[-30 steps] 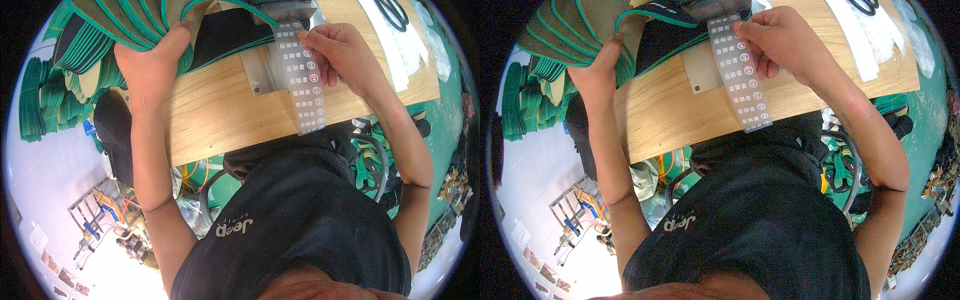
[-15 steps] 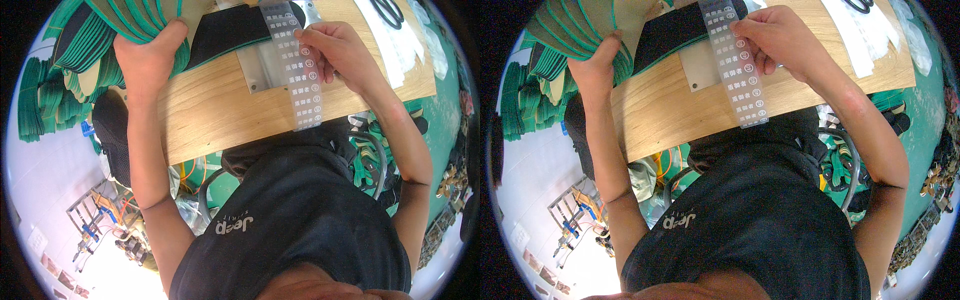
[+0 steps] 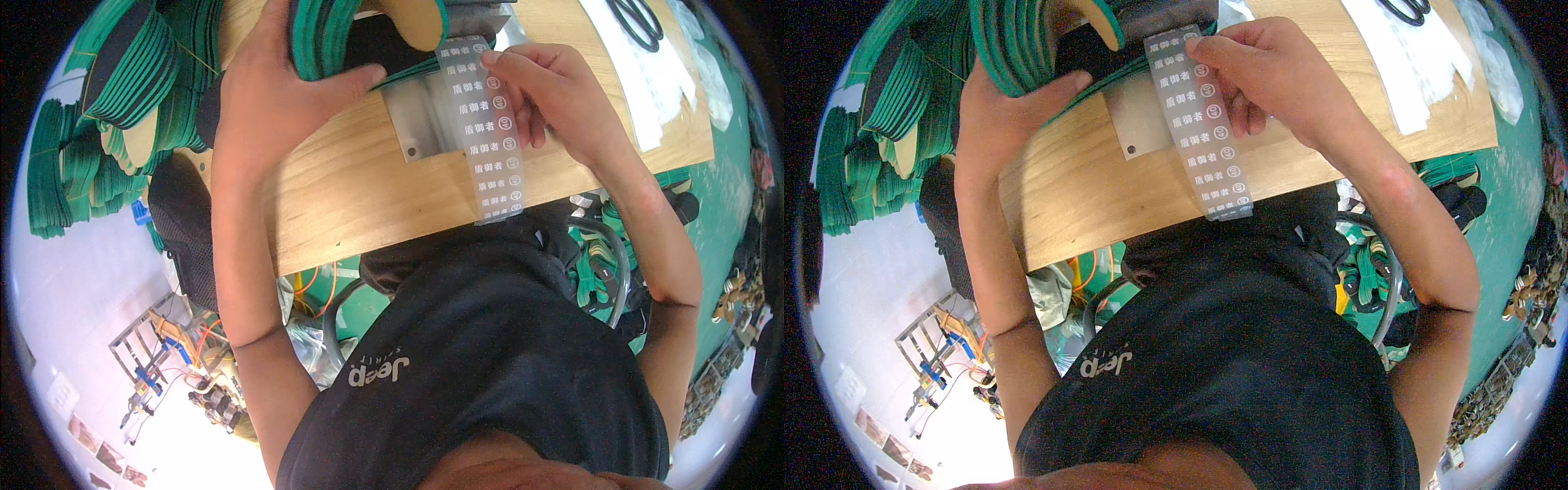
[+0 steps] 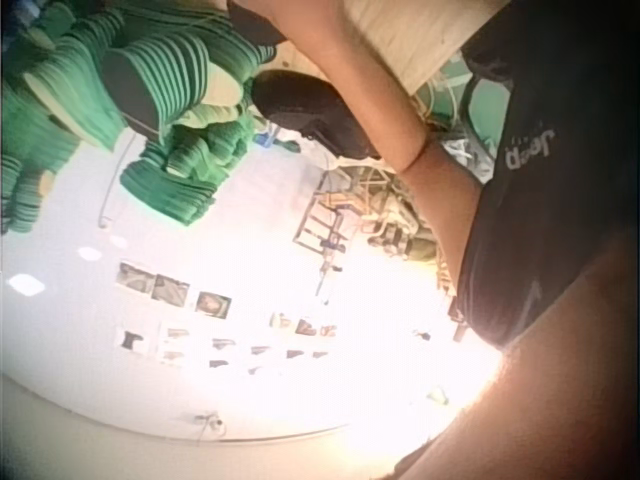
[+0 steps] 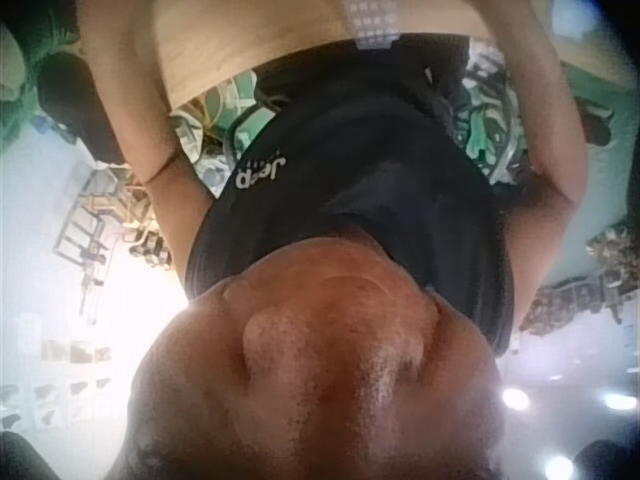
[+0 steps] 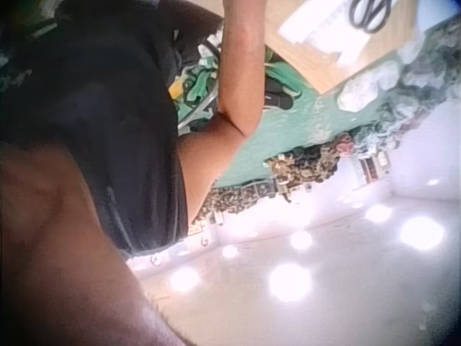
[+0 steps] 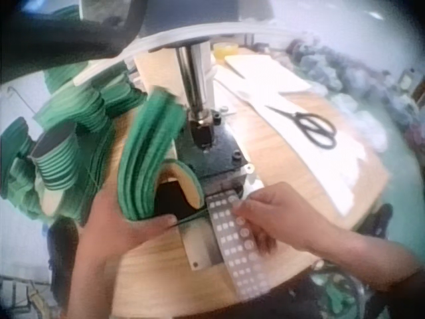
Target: The person cuts a strip of stickers using shears and then peels the stickers one at a time to apply them onto shoe insoles from a stack on the workbench.
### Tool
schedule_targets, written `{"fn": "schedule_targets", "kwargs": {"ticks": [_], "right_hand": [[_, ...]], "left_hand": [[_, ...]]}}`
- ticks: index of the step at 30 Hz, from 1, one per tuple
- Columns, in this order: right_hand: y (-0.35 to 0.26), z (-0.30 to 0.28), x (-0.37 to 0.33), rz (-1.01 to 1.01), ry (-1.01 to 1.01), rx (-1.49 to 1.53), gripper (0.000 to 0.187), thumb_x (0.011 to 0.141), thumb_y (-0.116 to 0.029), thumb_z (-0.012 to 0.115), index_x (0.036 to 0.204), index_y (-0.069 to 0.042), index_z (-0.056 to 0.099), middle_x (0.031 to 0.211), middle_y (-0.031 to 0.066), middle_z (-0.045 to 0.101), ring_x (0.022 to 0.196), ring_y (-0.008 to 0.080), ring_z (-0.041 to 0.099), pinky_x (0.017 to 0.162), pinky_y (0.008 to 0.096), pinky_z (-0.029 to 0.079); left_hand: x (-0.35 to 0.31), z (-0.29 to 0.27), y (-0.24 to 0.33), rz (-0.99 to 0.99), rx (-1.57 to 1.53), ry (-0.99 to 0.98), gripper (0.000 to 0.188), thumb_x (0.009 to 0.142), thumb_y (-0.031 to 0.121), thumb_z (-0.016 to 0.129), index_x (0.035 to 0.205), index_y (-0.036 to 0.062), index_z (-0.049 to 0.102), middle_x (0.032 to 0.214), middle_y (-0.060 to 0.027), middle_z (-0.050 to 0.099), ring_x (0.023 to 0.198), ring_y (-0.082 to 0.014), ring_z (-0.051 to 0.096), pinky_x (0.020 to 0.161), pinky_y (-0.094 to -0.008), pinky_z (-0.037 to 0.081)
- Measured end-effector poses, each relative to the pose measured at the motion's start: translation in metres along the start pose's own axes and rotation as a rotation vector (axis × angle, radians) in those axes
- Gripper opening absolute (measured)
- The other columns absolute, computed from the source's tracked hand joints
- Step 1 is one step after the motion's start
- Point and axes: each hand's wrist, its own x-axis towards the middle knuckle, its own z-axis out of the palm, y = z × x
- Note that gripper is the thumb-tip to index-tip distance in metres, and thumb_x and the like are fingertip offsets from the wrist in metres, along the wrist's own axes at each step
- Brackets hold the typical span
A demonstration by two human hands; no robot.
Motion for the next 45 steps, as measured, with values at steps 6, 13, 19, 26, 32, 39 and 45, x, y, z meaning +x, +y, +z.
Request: {"fn": "schedule_targets", "kwargs": {"ticks": [6,13,19,26,32,39,45], "right_hand": [[0.014,0.001,-0.002,-0.095,0.103,-0.039,0.029,0.101,-0.026,0.061,0.082,-0.005,0.064,0.062,-0.0008,0.059,0.045,0.004,0.052,0.04,0.0176,0.037],[0.017,-0.013,-0.009,-0.078,0.188,0.277,0.025,0.102,-0.027,0.059,0.089,-0.006,0.063,0.073,-0.001,0.063,0.056,0.0029,0.051,0.044,0.0181,0.032],[0.017,-0.021,0.022,-0.052,0.084,0.148,0.028,0.104,-0.03,0.057,0.087,-0.008,0.064,0.071,-0.0036,0.064,0.055,0.0021,0.053,0.045,0.0172,0.034],[0.019,-0.016,0.025,-0.024,0.017,-0.136,0.035,0.099,-0.037,0.065,0.077,-0.009,0.065,0.061,-0.0017,0.063,0.043,0.002,0.052,0.036,0.0176,0.033],[0.007,-0.009,0.023,0.011,0.019,-0.219,0.036,0.099,-0.037,0.064,0.078,-0.009,0.065,0.06,0.0001,0.064,0.041,0.0043,0.055,0.034,0.0167,0.031],[0.011,-0.009,0.023,-0.038,0.015,-0.259,0.037,0.1,-0.038,0.062,0.08,-0.008,0.065,0.06,0.0004,0.064,0.041,0.0042,0.055,0.035,0.0159,0.033],[0.003,-0.01,0.024,0.045,0.022,-0.253,0.033,0.1,-0.031,0.062,0.08,-0.005,0.067,0.061,0.0023,0.064,0.044,0.0064,0.056,0.038,0.0191,0.037]], "left_hand": [[0.005,0.005,0.008,0.11,0.245,-0.05,0.064,0.068,0.03,0.092,0.12,0.0041,0.066,0.112,-0.0132,0.073,0.104,-0.0282,0.069,0.094,-0.039,0.051],[0.012,-0.004,0.032,-0.029,-0.002,-0.048,0.08,0.064,0.014,0.085,0.137,0.0017,0.054,0.099,-0.0234,0.071,0.09,-0.0378,0.069,0.081,-0.0375,0.054],[0.002,-0.006,0.024,-0.104,-0.23,0.116,0.048,0.07,0.01,0.079,0.114,-0.0031,0.065,0.09,-0.014,0.071,0.081,-0.0176,0.066,0.074,-0.0326,0.053],[-0.001,-0.017,-0.017,-0.076,-0.487,0.368,0.029,0.074,0.0,0.069,0.103,-0.002,0.065,0.089,-0.0046,0.066,0.075,-0.0145,0.061,0.065,-0.0288,0.05],[-0.002,-0.015,-0.008,-0.141,-0.613,0.394,0.033,0.074,-0.001,0.069,0.107,-0.0023,0.063,0.089,-0.0051,0.065,0.074,-0.0145,0.062,0.064,-0.0291,0.05],[-0.004,-0.018,-0.006,-0.142,-0.53,0.358,0.033,0.074,0.001,0.07,0.106,-0.0018,0.064,0.089,-0.0042,0.064,0.074,-0.0136,0.061,0.064,-0.0285,0.049],[-0.001,-0.022,-0.012,-0.164,-0.559,0.303,0.043,0.072,0.005,0.076,0.113,-0.0027,0.063,0.096,-0.0074,0.067,0.082,-0.0158,0.064,0.071,-0.0291,0.051]]}}
